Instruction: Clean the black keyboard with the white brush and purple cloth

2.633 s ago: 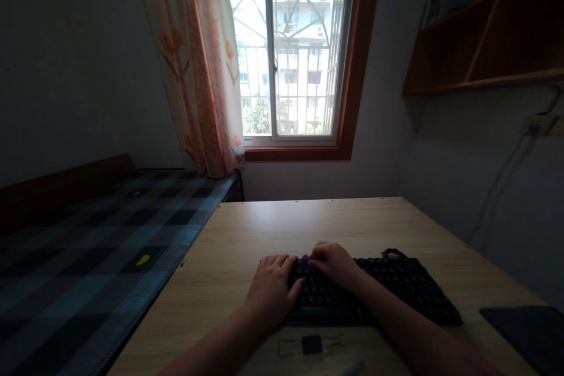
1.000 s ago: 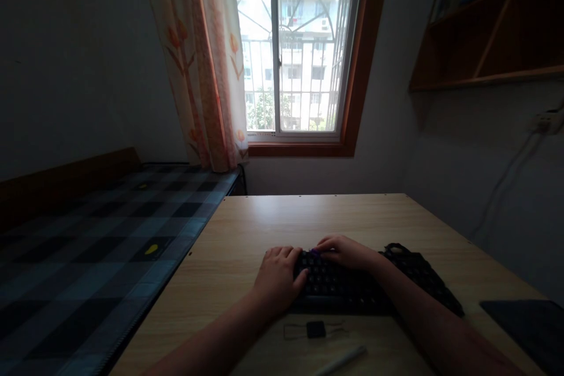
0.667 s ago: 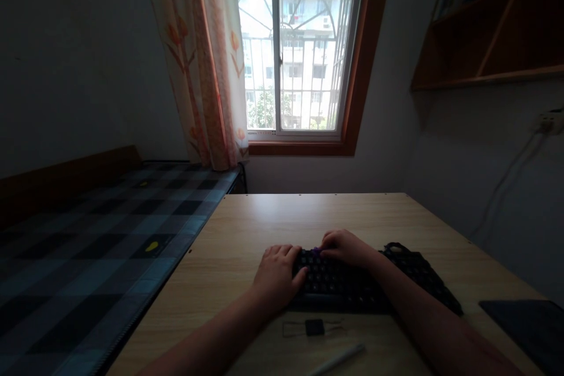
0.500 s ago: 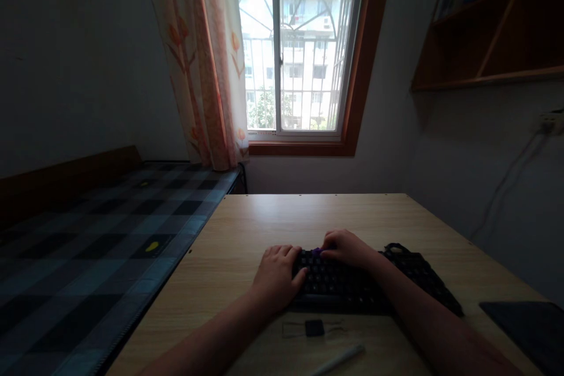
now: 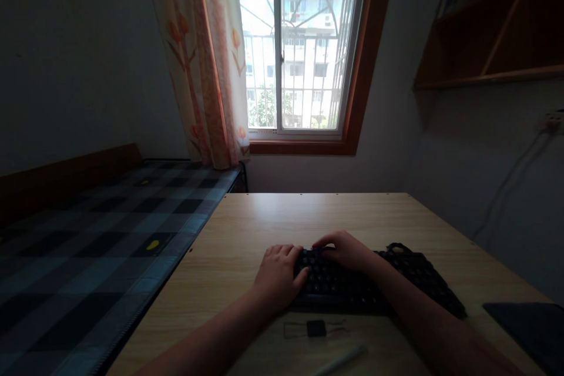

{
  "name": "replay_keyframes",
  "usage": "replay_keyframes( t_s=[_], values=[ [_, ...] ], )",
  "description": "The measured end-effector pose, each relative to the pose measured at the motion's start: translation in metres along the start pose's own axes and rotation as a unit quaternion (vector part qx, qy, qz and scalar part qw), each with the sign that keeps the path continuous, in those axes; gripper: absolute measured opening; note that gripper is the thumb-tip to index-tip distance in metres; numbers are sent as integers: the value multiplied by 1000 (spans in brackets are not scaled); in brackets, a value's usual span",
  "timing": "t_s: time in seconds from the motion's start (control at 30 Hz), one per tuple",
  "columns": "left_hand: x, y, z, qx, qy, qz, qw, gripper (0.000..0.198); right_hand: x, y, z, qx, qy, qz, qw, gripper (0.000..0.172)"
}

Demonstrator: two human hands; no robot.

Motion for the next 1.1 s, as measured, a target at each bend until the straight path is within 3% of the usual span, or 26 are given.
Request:
replay_keyframes(
  t_s=[0.17,0.43,0.93,1.1],
  values=[
    [0,-1,2,-1,-6,-5,1000,44,1,4,8,-55,38,-1,998,53],
    [0,0,0,2,3,3,1000,43,-1,-13,3,30,29,-2,999,17],
    [1,1,-1,-7,8,6,1000,44,4,-52,0,152,101,-95,979,21],
    [0,0,-1,-9,10,1,1000,44,3,-53,0,137,75,-97,983,20]
  ],
)
Point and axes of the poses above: each hand's wrist, its own x-axis away from the middle knuckle, its own y-axis out of the palm, z = x × y, the point moved 4 cm from there along -x, towards the middle knuckle, and after that the axes turned 15 degrees about z, right-handed, at the moved point
